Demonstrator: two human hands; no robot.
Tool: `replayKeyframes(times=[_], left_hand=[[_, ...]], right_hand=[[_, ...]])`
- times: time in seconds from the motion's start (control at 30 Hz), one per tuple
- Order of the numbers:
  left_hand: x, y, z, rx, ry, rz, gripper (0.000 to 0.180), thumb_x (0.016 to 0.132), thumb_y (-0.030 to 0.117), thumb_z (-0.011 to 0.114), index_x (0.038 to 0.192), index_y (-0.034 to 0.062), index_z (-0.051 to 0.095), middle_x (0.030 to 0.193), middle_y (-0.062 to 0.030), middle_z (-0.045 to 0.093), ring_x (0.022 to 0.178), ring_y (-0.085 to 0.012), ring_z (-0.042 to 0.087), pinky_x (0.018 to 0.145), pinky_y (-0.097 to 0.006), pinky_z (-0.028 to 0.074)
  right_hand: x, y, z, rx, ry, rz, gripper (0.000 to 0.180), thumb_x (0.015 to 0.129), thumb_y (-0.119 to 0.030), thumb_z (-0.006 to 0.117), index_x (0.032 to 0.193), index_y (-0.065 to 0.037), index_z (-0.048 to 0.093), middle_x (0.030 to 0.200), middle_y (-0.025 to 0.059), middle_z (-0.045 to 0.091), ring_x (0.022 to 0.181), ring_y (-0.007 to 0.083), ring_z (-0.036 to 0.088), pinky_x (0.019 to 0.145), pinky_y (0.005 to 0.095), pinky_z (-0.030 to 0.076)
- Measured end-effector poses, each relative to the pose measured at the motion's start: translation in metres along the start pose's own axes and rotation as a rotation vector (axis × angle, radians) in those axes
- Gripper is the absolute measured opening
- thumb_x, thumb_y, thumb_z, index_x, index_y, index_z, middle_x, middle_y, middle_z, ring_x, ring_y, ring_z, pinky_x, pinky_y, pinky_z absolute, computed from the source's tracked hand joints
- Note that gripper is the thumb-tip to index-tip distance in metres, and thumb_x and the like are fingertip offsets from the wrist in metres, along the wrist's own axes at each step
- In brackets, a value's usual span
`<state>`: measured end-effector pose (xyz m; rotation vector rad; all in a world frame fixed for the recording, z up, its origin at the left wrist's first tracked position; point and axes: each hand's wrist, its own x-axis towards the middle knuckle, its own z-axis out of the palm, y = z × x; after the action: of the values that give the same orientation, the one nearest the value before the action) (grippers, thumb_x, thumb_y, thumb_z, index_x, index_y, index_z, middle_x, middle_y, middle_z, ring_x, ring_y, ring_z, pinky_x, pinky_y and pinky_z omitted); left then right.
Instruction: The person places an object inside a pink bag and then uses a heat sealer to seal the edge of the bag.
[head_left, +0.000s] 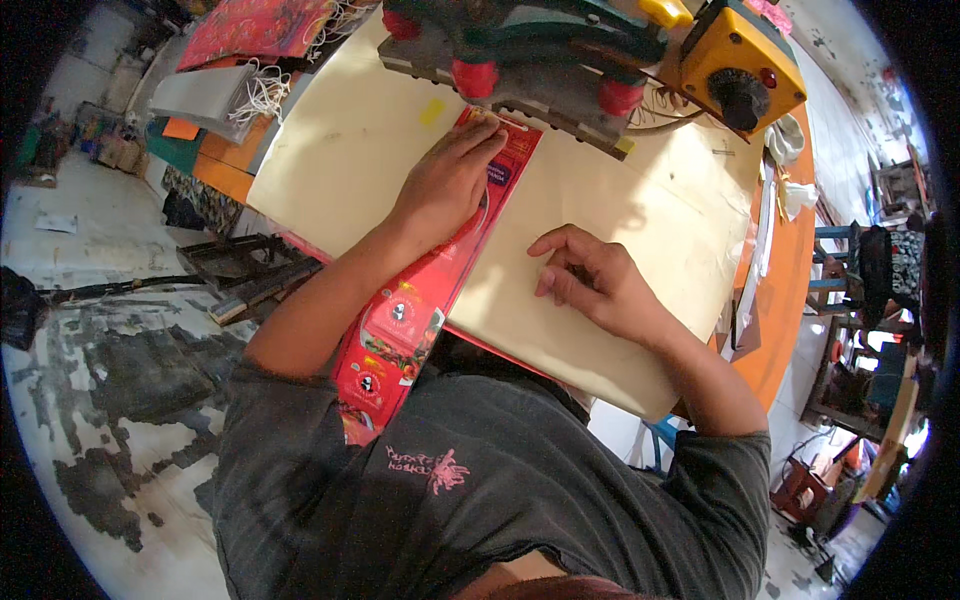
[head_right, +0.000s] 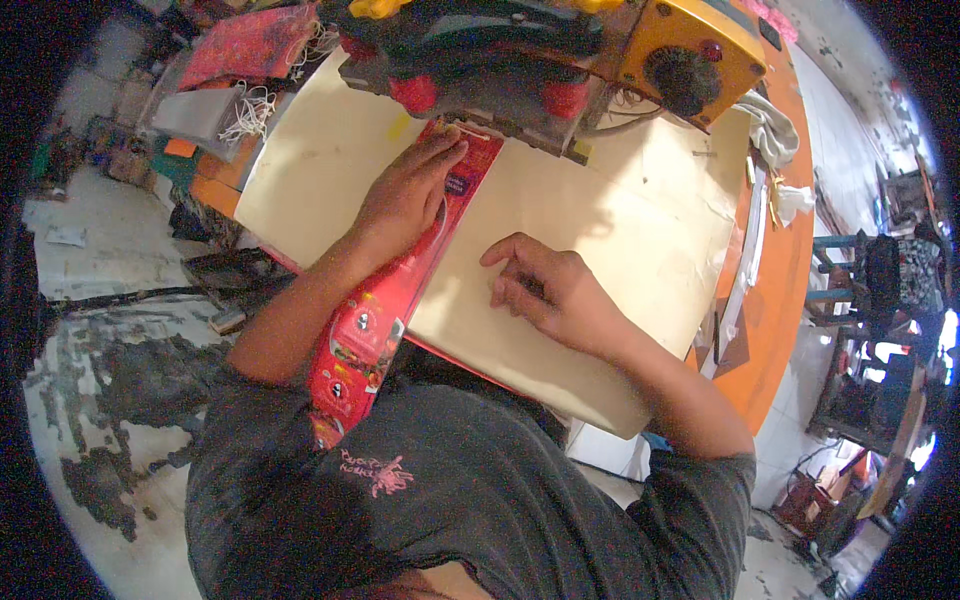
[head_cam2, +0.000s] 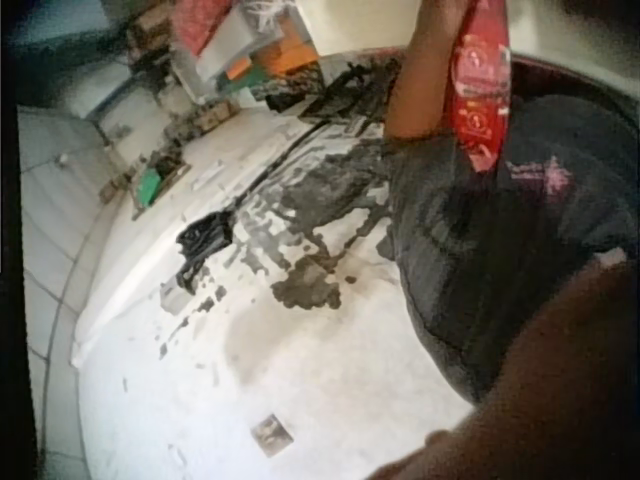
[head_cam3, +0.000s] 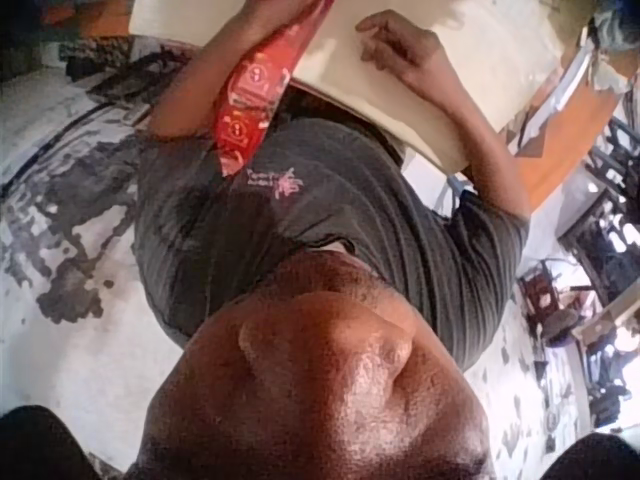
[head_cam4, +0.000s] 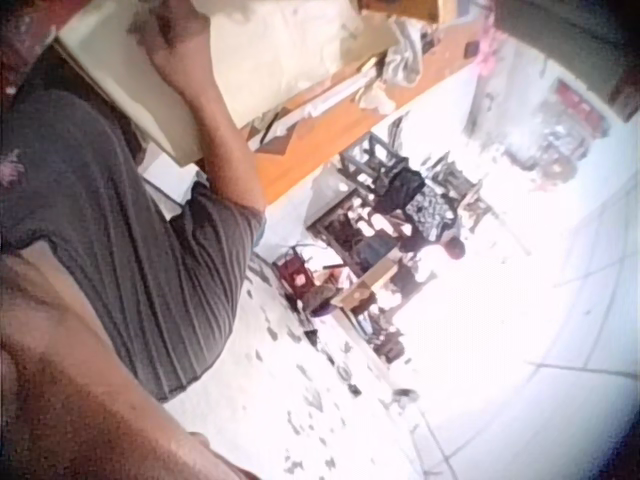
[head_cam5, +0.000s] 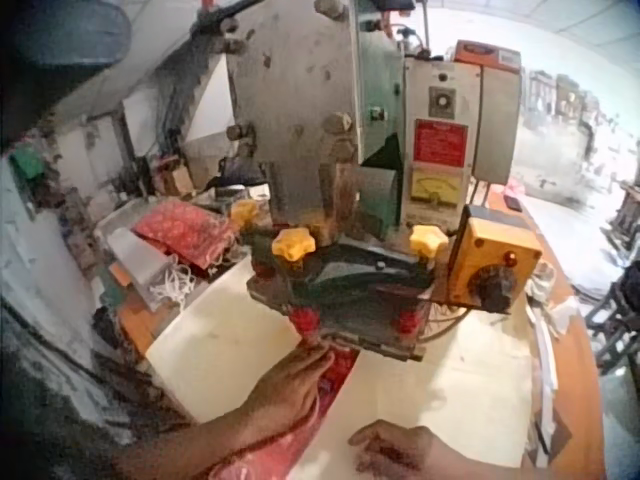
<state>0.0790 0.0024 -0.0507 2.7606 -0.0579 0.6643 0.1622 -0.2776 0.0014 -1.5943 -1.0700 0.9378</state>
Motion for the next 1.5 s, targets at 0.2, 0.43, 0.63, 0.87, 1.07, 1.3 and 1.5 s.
replayKeyframes(times=[0.2,0.43,0.63,0.87,1.07,1.3,1.5], left_hand=[[0.000,-0.001,0.007,-0.058,-0.014,-0.053,0.045,0.103,0.005,0.060,0.148,0.0035,0.064,0.155,-0.0193,0.060,0.146,-0.0373,0.056,0.124,-0.045,0.046],[0.000,0.006,0.001,-0.006,0.026,-0.005,0.045,0.097,0.005,0.061,0.141,-0.0057,0.065,0.150,-0.0216,0.063,0.144,-0.0359,0.056,0.125,-0.042,0.044],[-0.001,0.009,0.007,0.003,0.084,0.032,0.044,0.096,0.005,0.060,0.138,-0.0062,0.066,0.148,-0.0208,0.065,0.144,-0.0349,0.057,0.123,-0.042,0.045],[-0.003,0.002,0.016,0.036,0.107,0.059,0.045,0.094,0.004,0.058,0.138,-0.0035,0.067,0.148,-0.0196,0.066,0.144,-0.0340,0.058,0.123,-0.041,0.046],[-0.003,0.002,0.017,-0.022,0.132,0.017,0.045,0.094,0.003,0.058,0.138,-0.0019,0.068,0.147,-0.0189,0.066,0.141,-0.0346,0.059,0.121,-0.042,0.048],[-0.002,0.007,0.004,-0.085,0.047,-0.031,0.044,0.101,0.008,0.058,0.143,-0.0009,0.065,0.149,-0.0213,0.064,0.140,-0.0380,0.059,0.120,-0.044,0.049],[-0.003,0.003,0.009,-0.075,0.052,-0.011,0.044,0.102,0.009,0.059,0.144,-0.0004,0.064,0.149,-0.0221,0.063,0.138,-0.0387,0.060,0.120,-0.045,0.049]], right_hand=[[0.000,0.006,0.004,0.046,0.004,0.020,0.020,0.109,-0.012,0.065,0.126,-0.002,0.064,0.091,0.0083,0.077,0.081,0.0155,0.074,0.079,0.0325,0.060],[0.003,-0.001,0.005,0.012,-0.004,0.091,0.018,0.111,-0.014,0.064,0.123,-0.001,0.067,0.094,0.0076,0.077,0.082,0.0134,0.073,0.077,0.0308,0.059],[0.002,-0.004,0.008,0.037,0.026,0.141,0.019,0.111,-0.013,0.065,0.123,0.000,0.068,0.097,0.0070,0.077,0.084,0.0115,0.070,0.076,0.0288,0.057],[0.001,0.000,0.010,0.045,0.030,0.176,0.020,0.111,-0.011,0.064,0.128,0.000,0.067,0.098,0.0056,0.076,0.086,0.0114,0.069,0.077,0.0262,0.055],[0.000,-0.003,0.013,0.080,0.068,0.204,0.021,0.112,-0.012,0.063,0.128,0.000,0.067,0.099,0.0052,0.075,0.091,0.0116,0.070,0.080,0.0261,0.056],[0.000,-0.001,0.011,0.080,0.053,0.215,0.021,0.112,-0.015,0.064,0.127,-0.001,0.068,0.099,0.0049,0.075,0.087,0.0098,0.067,0.076,0.0252,0.053],[0.000,-0.003,0.010,0.072,0.040,0.211,0.023,0.111,-0.014,0.065,0.127,0.002,0.068,0.100,0.0072,0.075,0.090,0.0120,0.069,0.080,0.0264,0.057]])
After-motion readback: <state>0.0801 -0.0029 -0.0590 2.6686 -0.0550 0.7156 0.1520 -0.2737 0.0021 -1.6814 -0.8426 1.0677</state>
